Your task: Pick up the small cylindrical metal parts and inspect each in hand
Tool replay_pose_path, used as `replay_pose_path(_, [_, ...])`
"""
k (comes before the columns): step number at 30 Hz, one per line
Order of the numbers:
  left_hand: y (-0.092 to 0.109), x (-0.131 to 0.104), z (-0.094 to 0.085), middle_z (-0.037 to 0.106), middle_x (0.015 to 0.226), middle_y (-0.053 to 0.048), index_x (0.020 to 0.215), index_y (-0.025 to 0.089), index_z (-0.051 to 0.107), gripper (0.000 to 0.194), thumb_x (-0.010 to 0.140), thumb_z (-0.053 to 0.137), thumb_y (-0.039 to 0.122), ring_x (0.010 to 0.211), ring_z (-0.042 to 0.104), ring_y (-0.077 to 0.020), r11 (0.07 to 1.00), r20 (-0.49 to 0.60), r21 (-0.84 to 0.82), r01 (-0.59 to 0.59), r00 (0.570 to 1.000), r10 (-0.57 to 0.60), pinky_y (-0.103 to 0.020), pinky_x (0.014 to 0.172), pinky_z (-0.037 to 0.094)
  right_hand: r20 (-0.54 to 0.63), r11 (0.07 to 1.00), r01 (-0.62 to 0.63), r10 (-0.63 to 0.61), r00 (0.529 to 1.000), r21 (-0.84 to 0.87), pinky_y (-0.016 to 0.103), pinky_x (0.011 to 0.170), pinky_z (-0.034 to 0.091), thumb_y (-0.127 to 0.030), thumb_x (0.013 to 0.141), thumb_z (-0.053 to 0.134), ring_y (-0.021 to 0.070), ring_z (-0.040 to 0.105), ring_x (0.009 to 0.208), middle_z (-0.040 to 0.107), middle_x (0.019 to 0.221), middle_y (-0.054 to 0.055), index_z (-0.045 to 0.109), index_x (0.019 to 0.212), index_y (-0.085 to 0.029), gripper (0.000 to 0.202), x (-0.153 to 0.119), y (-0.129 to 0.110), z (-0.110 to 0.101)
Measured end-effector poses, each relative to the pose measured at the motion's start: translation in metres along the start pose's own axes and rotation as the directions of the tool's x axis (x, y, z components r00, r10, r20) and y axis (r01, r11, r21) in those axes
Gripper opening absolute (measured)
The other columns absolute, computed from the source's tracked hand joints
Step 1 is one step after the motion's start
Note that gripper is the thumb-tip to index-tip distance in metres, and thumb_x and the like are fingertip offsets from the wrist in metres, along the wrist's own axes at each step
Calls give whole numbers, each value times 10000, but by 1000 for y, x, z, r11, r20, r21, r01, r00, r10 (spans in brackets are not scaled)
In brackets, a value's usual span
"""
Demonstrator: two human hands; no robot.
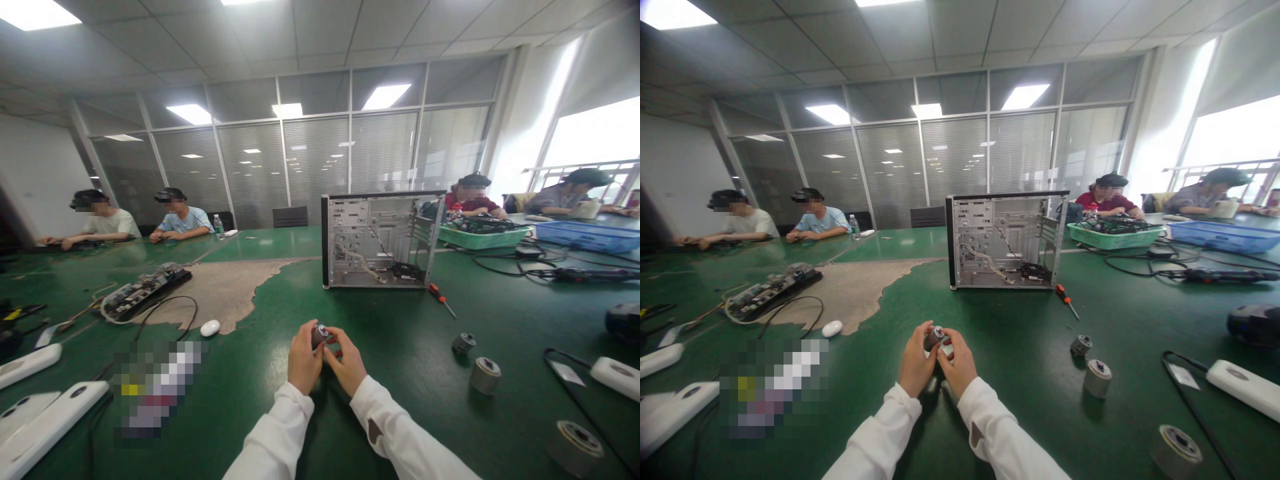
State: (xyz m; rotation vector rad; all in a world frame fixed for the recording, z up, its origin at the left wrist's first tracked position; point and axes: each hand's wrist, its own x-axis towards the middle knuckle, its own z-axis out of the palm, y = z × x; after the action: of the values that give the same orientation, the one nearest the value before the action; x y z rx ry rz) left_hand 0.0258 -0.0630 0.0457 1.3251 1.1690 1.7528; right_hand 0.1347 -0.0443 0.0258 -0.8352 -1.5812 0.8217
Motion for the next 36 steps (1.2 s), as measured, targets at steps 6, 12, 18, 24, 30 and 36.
replay_pose_path(6, [8,-1,-1,548,1004,-63,918,231,596,437,553,573,-8,1100,351,-261,998,67,38,-39,997,37,-375,1007,89,-31,992,-68,72,997,108,272,582,484,-235,673,525,182,569,805,584,887,47,506,918,-212,247,-2,0,4])
replay_pose_path(12, [13,-2,3,566,986,-86,860,221,619,328,606,557,23,1120,351,-259,1000,168,7,-31,985,29,-394,1013,52,-157,946,-179,227,961,270,287,635,493,-325,623,602,170,601,749,597,804,35,471,800,-203,252,1,8,7])
replay_pose_path(18, [15,-3,9,560,970,-89,895,198,611,344,600,571,25,1091,386,-242,997,163,45,-60,985,52,-377,1011,82,-149,854,-251,351,924,455,301,603,496,-366,557,658,161,596,674,596,712,14,461,740,-192,320,5,13,6])
replay_pose_path(24, [-8,2,7,543,922,-50,995,193,531,498,526,668,92,883,508,-198,1000,6,18,18,1000,-19,-314,826,358,-127,643,-360,583,802,676,298,531,489,-367,510,687,157,601,546,594,584,-23,464,713,-201,345,9,17,0])
replay_pose_path(30, [-26,8,3,588,649,-14,861,155,536,284,636,613,308,587,554,-140,970,121,-18,241,964,-237,-252,610,408,-62,524,-373,638,767,765,269,522,470,-324,518,689,160,614,567,617,560,-18,463,712,-212,318,13,18,-8])
replay_pose_path(36, [-24,7,3,584,556,-1,771,152,530,260,605,640,319,500,543,-141,967,124,-46,250,962,-242,-245,532,406,-20,546,-376,586,810,749,268,552,469,-308,530,687,136,604,556,629,600,-23,494,757,-210,314,11,21,-6])
